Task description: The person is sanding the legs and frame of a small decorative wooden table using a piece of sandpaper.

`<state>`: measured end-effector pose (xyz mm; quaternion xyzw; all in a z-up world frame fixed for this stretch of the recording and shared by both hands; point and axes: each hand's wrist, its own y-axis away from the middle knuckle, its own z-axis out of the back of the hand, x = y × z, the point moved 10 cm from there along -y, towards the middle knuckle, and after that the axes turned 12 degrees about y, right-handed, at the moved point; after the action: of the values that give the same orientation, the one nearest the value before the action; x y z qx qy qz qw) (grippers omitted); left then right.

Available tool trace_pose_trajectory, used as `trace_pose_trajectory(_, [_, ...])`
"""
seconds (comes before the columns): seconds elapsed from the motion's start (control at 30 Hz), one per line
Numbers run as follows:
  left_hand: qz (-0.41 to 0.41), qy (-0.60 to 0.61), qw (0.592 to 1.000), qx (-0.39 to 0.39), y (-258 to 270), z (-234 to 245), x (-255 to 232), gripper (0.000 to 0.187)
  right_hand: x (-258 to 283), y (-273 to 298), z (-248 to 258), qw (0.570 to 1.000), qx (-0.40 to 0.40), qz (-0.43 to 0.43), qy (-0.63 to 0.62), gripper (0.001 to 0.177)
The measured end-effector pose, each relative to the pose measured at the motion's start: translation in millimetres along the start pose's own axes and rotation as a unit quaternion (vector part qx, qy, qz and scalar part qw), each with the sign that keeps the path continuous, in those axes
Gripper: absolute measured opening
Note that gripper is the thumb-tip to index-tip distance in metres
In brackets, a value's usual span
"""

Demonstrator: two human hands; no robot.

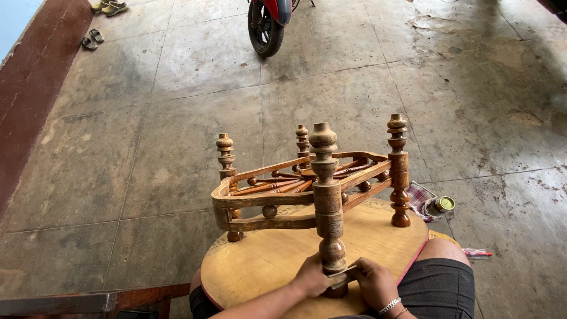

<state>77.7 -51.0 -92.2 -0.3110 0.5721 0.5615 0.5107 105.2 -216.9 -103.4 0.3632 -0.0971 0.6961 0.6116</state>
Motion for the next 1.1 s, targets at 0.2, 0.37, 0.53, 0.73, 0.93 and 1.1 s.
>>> trace_pose_trajectory(0.2, [0.058, -0.012, 0.998, 0.021, -7, -9, 11, 0.045, 2, -4, -1, 0.999, 0.012, 0.044, 0.023, 0.009])
trace_pose_trajectory(0.37, [0.074, 0.191, 0.958, 0.199, -5, -2, 12, 0.056, 30, 4, -7, 0.981, 0.015, 0.178, 0.075, 0.011])
trace_pose_trajectory(0.53, [0.042, 0.099, 0.991, 0.074, 1, 5, -2, 0.051, 11, 3, -7, 0.997, 0.038, 0.058, 0.015, 0.007])
trace_pose_trajectory(0.73, [0.088, -0.023, 0.993, -0.077, 8, -2, -12, 0.046, -1, -4, 4, 0.998, 0.012, -0.005, 0.062, 0.009])
trace_pose_trajectory(0.93, [0.078, 0.039, 0.986, 0.143, -4, -10, 7, 0.045, 34, 8, 4, 0.983, 0.009, 0.164, 0.084, 0.004])
trace_pose_trajectory(1.1, [0.114, 0.198, 0.942, 0.248, -2, -5, 6, 0.044, 46, 12, 0, 0.979, 0.050, 0.188, 0.057, 0.007])
